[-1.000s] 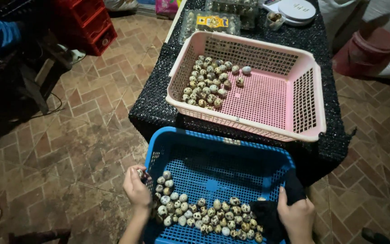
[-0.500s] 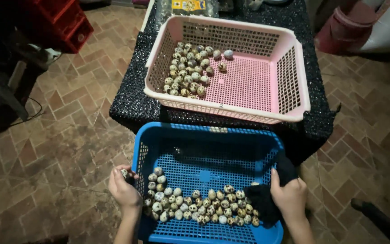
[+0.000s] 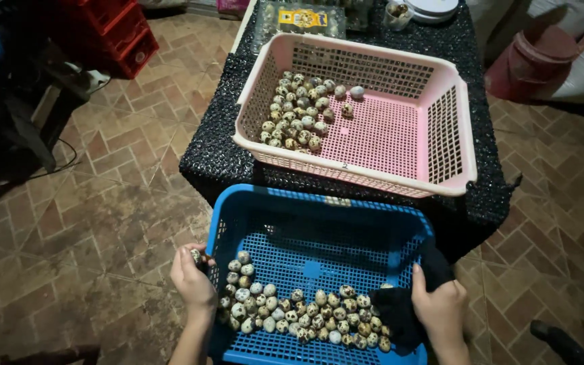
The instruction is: Sort and mark quail eggs from a blue basket into a pink basket
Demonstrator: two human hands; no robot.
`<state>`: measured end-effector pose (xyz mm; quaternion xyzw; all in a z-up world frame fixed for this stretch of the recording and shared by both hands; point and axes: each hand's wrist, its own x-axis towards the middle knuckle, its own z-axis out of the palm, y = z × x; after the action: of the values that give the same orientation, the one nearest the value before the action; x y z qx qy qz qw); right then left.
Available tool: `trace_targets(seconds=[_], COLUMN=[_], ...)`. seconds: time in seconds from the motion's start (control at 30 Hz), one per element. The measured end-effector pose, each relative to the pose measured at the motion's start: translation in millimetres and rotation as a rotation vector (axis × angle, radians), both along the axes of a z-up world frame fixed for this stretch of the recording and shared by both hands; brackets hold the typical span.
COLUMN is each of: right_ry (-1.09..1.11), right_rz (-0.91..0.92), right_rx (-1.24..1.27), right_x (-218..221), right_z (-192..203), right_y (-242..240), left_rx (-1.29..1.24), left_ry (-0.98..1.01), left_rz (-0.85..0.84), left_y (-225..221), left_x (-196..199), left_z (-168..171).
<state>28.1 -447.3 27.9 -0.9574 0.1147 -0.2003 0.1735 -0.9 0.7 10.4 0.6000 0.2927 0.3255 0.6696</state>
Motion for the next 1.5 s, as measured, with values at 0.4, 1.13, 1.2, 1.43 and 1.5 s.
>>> trace_targets(seconds=[0.4, 1.13, 1.2, 1.43, 1.5], right_ry=[-0.151, -0.274, -0.246, -0.375, -0.415], right_rz=[0.163, 0.362, 0.41, 0.451, 0.535], right_rx=[-0.024, -0.096, -0.007, 0.006, 0.042], right_x=[2.1, -0.7, 2.0, 9.5, 11.8], right_z=[-4.0, 1.7, 5.0, -20.8, -30.5], right_y=[-2.8, 22.0, 29.9, 29.5, 29.9], left_rx=[0.006, 0.098, 0.086, 0.419, 0.684], left_ry=[-0.035, -0.054, -0.058, -0.006, -0.038], left_rz=[0.015, -0.033, -0.045, -0.022, 0.003], left_y=[1.5, -0.7, 2.7, -13.9, -31.8], left_x=[2.3, -0.8, -1.1, -15.0, -17.2], left_z=[-9.8, 13.8, 10.5, 37.9, 59.6])
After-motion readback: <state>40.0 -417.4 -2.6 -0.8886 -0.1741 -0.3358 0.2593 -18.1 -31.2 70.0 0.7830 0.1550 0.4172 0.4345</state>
